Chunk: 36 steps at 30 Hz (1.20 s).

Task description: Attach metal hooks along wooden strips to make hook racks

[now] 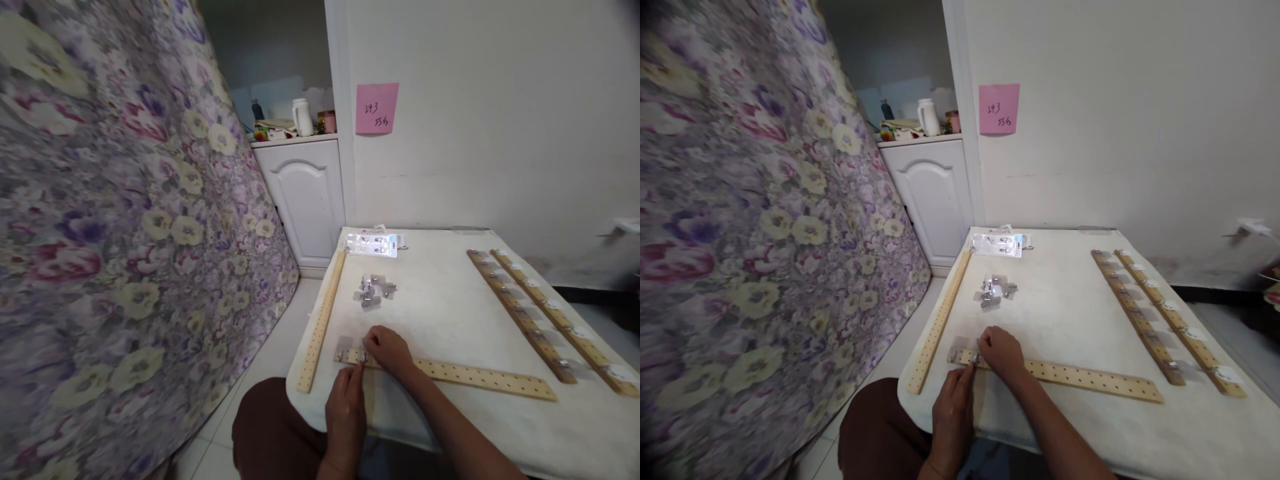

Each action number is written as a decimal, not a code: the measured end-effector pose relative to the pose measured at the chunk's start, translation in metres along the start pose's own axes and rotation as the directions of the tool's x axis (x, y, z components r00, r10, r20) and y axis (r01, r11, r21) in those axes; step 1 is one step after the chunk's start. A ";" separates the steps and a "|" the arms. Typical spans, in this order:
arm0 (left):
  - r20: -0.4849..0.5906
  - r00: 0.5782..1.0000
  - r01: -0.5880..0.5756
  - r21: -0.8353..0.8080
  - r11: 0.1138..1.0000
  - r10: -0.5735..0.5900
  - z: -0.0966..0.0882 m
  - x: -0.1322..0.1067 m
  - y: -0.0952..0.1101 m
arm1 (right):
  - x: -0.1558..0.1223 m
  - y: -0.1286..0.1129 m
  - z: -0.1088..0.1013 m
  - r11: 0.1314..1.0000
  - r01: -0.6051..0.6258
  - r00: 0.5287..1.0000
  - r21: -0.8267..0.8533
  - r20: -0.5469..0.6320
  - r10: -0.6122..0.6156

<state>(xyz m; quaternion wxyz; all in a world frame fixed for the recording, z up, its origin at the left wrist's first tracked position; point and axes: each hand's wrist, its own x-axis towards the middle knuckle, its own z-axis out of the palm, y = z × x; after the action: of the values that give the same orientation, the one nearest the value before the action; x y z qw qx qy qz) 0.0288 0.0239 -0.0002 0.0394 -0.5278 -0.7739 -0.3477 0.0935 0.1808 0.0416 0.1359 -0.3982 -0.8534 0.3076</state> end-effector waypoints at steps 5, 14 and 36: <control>-0.016 1.000 -0.022 0.021 1.000 0.022 0.002 0.000 -0.001 | 0.001 0.002 0.001 1.000 0.009 1.000 -0.006 -0.004 -0.009; -0.060 0.996 -0.058 0.068 0.996 0.062 0.003 0.000 -0.002 | 0.003 0.006 -0.004 0.995 0.048 0.997 0.082 0.059 -0.053; -0.046 0.994 -0.091 0.131 0.987 0.098 -0.002 0.005 0.000 | 0.014 0.018 0.001 0.934 -0.012 0.986 0.356 0.157 -0.047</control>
<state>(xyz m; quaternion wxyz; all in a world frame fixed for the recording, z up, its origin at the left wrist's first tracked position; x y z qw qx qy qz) 0.0264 0.0266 0.0032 0.1101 -0.5509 -0.7676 -0.3086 0.0948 0.1998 0.0288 0.1382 -0.3331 -0.7954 0.4871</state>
